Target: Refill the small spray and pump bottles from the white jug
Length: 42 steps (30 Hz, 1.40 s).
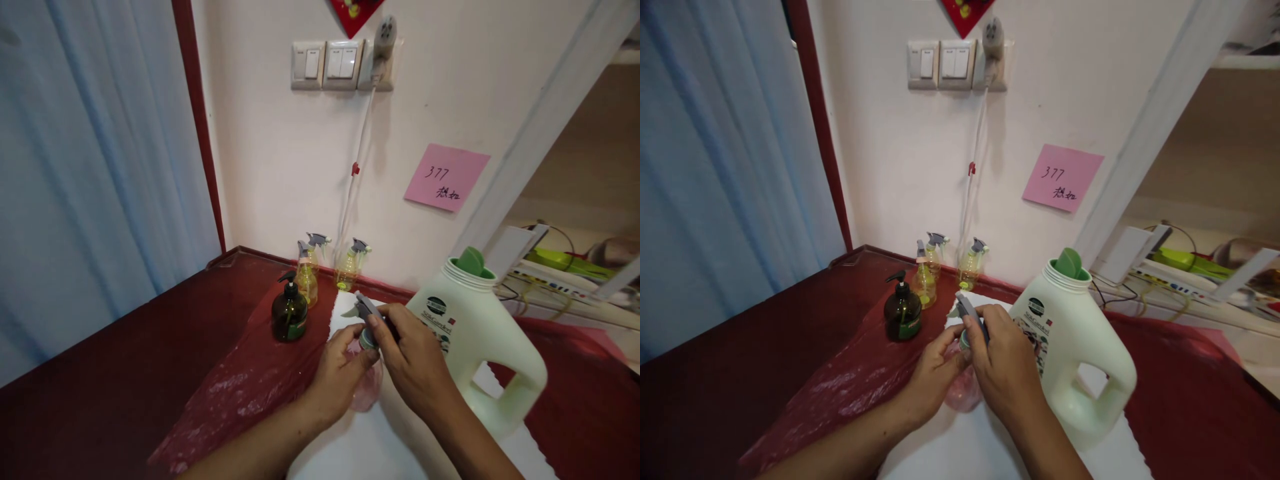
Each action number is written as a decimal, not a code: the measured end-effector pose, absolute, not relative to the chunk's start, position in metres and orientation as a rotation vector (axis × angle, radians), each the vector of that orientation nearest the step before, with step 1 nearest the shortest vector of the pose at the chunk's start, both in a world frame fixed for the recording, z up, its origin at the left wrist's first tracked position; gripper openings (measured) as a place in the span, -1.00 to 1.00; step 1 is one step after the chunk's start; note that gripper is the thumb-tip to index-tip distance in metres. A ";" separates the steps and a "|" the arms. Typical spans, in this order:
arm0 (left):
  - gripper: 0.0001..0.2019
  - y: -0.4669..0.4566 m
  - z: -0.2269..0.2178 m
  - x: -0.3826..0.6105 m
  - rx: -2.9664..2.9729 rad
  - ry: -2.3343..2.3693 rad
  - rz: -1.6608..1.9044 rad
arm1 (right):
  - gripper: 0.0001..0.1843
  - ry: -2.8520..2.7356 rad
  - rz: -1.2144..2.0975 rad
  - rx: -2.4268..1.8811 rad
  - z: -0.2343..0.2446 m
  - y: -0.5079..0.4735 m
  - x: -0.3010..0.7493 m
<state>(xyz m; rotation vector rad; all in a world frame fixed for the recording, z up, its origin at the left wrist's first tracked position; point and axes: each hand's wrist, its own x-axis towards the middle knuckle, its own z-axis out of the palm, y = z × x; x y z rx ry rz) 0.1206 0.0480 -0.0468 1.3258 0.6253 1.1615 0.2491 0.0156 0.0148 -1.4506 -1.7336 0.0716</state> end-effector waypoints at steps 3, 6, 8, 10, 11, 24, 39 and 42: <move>-0.55 0.046 -0.045 0.121 1.335 0.612 1.150 | -0.63 -1.703 0.061 -1.494 0.010 0.018 0.248; -0.53 0.041 -0.035 0.121 1.300 0.617 1.162 | -0.63 -1.704 0.038 -1.529 0.009 0.018 0.246; -0.52 0.039 -0.027 0.122 1.251 0.607 1.178 | -0.63 -1.713 0.029 -1.537 0.009 0.017 0.245; -0.51 0.037 -0.023 0.123 1.194 0.591 1.191 | -0.64 -1.720 0.022 -1.536 0.009 0.016 0.245; -0.51 0.038 -0.023 0.124 1.171 0.591 1.199 | -0.64 -1.721 0.018 -1.535 0.009 0.016 0.244; -0.57 0.045 -0.030 0.122 1.316 0.665 1.178 | -0.63 -1.733 -0.066 -1.506 0.006 0.017 0.245; -0.54 0.043 -0.029 0.129 1.211 0.618 1.189 | -0.62 -1.747 -0.100 -1.493 0.005 0.016 0.245; -0.57 0.044 -0.030 0.127 1.266 0.633 1.200 | -0.63 -1.749 -0.096 -1.493 0.005 0.016 0.245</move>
